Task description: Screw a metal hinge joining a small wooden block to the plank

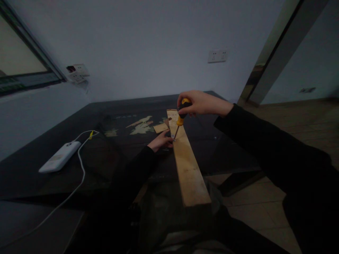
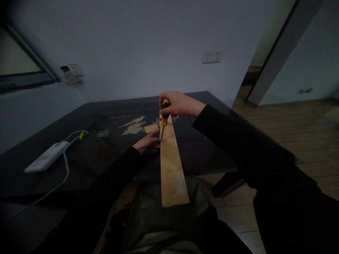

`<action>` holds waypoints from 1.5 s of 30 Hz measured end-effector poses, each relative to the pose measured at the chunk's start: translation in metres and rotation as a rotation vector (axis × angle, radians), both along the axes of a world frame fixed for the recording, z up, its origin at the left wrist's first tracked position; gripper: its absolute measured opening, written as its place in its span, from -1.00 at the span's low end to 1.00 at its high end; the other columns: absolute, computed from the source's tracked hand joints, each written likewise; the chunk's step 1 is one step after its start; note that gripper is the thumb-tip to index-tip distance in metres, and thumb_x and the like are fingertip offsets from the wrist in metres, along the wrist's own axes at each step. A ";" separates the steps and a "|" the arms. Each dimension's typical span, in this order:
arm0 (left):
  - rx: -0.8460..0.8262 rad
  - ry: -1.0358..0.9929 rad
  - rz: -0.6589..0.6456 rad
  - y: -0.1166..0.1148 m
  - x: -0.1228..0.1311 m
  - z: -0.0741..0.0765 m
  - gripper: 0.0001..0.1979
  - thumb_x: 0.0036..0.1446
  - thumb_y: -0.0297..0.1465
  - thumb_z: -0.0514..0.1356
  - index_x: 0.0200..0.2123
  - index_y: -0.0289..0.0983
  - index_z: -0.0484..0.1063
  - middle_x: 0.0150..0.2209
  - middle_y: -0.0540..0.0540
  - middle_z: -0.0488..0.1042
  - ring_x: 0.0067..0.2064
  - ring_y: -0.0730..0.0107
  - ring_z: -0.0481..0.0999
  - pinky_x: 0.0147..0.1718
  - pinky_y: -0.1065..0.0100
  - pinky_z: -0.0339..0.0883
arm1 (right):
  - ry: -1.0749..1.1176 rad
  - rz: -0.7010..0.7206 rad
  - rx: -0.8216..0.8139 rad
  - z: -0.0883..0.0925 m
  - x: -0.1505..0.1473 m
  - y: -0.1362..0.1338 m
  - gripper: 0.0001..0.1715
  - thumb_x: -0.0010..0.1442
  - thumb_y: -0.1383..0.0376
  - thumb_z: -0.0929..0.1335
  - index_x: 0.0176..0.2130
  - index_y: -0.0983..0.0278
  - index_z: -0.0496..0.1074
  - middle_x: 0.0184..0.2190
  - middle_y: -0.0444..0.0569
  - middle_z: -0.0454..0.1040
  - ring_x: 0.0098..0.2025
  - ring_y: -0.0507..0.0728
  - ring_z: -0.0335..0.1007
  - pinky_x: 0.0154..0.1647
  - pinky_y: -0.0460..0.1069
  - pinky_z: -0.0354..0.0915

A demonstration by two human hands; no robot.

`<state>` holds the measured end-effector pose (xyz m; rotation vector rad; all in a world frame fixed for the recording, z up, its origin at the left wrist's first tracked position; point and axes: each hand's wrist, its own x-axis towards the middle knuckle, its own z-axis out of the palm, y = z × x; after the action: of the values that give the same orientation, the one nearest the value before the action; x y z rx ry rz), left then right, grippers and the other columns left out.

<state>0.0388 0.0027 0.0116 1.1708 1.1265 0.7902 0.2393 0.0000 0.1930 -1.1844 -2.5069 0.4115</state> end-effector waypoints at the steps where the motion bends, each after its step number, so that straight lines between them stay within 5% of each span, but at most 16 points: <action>1: 0.000 0.002 -0.002 0.001 0.000 -0.001 -0.22 0.06 -0.56 0.22 0.31 -0.26 -0.04 -0.29 -0.14 0.54 -0.55 0.50 0.52 -0.51 0.49 0.42 | 0.032 -0.014 0.026 -0.001 0.001 0.000 -0.63 0.11 0.20 0.39 -0.09 0.32 0.38 -0.41 -0.06 0.48 -0.54 -0.02 0.32 -0.47 -0.08 0.22; 8: -0.004 0.021 0.000 0.004 0.001 -0.004 -0.25 0.08 -0.56 0.20 0.30 -0.28 -0.03 -0.32 -0.14 0.54 -0.55 0.49 0.52 -0.52 0.49 0.43 | 0.170 -0.115 0.179 -0.013 0.009 0.004 -0.66 0.15 0.19 0.34 -0.10 0.31 0.36 -0.31 -0.02 0.47 -0.44 0.03 0.37 -0.40 -0.06 0.22; 24: 0.003 0.044 0.024 0.001 0.004 0.004 -0.25 0.06 -0.58 0.22 0.29 -0.30 0.00 -0.33 -0.12 0.53 -0.56 0.51 0.51 -0.54 0.50 0.43 | 0.240 -0.100 0.109 -0.032 0.013 0.004 -0.73 0.15 0.19 0.33 -0.17 0.28 0.30 -0.35 -0.06 0.44 -0.50 -0.02 0.32 -0.45 -0.08 0.22; 37: 0.010 0.034 0.034 -0.001 0.004 0.002 -0.29 0.07 -0.58 0.20 0.27 -0.31 0.04 -0.34 -0.11 0.53 -0.58 0.53 0.50 -0.54 0.51 0.42 | 0.048 0.124 0.158 -0.015 -0.004 0.015 -0.74 0.12 0.27 0.34 -0.15 0.28 0.33 -0.21 -0.01 0.44 -0.30 0.05 0.29 -0.29 -0.05 0.22; 45: 0.015 0.003 0.003 0.003 0.001 -0.004 -0.28 0.06 -0.57 0.22 0.27 -0.29 0.04 -0.32 -0.13 0.54 -0.57 0.50 0.51 -0.53 0.49 0.42 | -0.105 0.184 -0.016 0.004 -0.010 0.028 -0.61 0.16 0.29 0.35 0.00 0.25 0.33 -0.15 -0.03 0.46 -0.35 0.01 0.36 -0.41 -0.11 0.24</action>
<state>0.0403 0.0054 0.0074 1.1837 1.1269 0.8001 0.2293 0.0279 0.1972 -1.0084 -2.7196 0.4262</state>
